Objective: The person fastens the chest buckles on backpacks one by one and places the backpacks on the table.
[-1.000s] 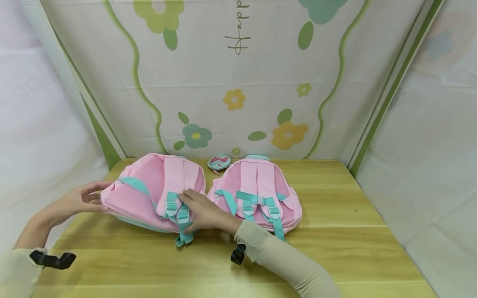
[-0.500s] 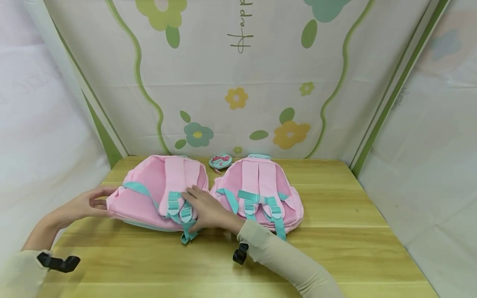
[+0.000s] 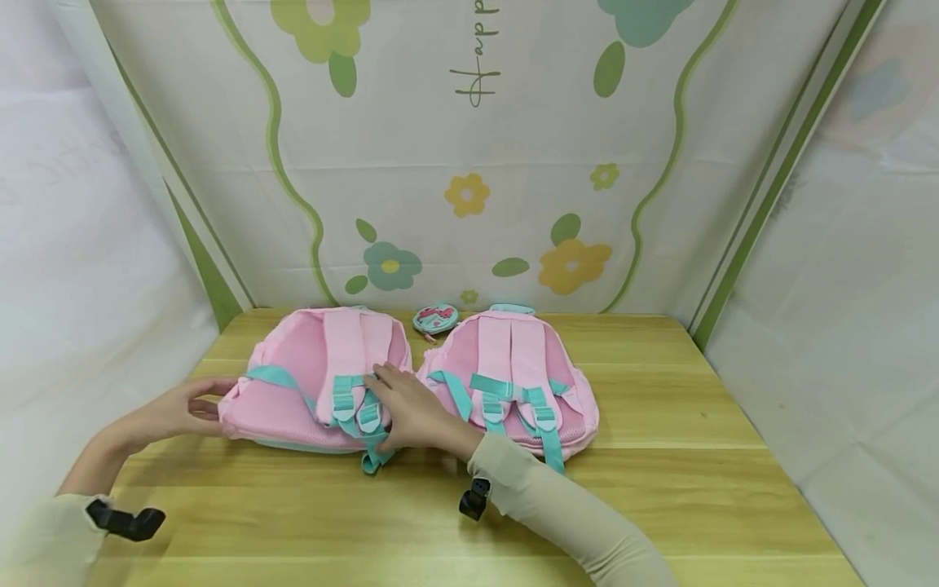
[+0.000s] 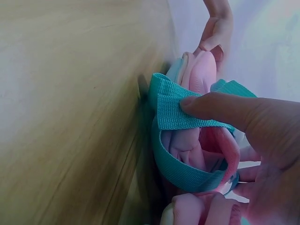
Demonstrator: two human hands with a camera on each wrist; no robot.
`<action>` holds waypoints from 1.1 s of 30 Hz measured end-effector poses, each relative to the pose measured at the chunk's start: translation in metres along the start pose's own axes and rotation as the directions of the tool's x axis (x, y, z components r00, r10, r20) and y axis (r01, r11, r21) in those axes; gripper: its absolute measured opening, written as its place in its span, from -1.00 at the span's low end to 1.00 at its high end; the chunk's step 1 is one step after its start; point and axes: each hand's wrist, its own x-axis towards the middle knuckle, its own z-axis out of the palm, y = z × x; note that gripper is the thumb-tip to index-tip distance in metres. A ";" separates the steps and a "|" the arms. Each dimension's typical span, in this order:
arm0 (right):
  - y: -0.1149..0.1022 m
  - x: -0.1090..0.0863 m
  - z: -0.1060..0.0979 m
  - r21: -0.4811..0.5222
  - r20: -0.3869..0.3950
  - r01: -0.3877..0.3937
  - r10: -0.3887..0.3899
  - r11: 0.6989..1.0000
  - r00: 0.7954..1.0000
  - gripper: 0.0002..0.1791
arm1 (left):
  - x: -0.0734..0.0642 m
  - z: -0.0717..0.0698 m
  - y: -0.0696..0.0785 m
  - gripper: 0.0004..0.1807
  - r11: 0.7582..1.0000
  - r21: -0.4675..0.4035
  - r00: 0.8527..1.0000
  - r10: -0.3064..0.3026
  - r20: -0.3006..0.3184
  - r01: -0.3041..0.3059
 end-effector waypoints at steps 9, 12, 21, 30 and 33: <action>0.001 0.002 -0.003 0.015 -0.010 -0.030 0.031 0.999 0.999 0.29 | 0.004 0.002 -0.006 -0.17 0.995 0.097 0.999 -0.022 -0.035 0.026; 0.004 0.004 -0.004 0.011 -0.016 -0.029 0.029 1.000 0.999 0.30 | 0.007 0.004 -0.007 -0.17 0.992 0.125 0.999 -0.031 -0.040 0.036; 0.013 0.006 -0.005 0.037 0.019 -0.050 0.050 0.998 0.999 0.32 | 0.012 0.010 -0.009 -0.15 0.984 0.159 0.996 -0.074 -0.048 0.080; 0.016 0.006 -0.003 0.046 0.070 -0.068 0.065 0.997 0.995 0.28 | 0.015 0.009 -0.010 -0.13 0.979 0.175 0.995 -0.095 -0.037 0.100; 0.017 0.006 -0.003 0.034 0.077 -0.071 0.069 0.997 0.995 0.27 | 0.016 0.009 -0.008 -0.13 0.979 0.176 0.995 -0.099 -0.034 0.103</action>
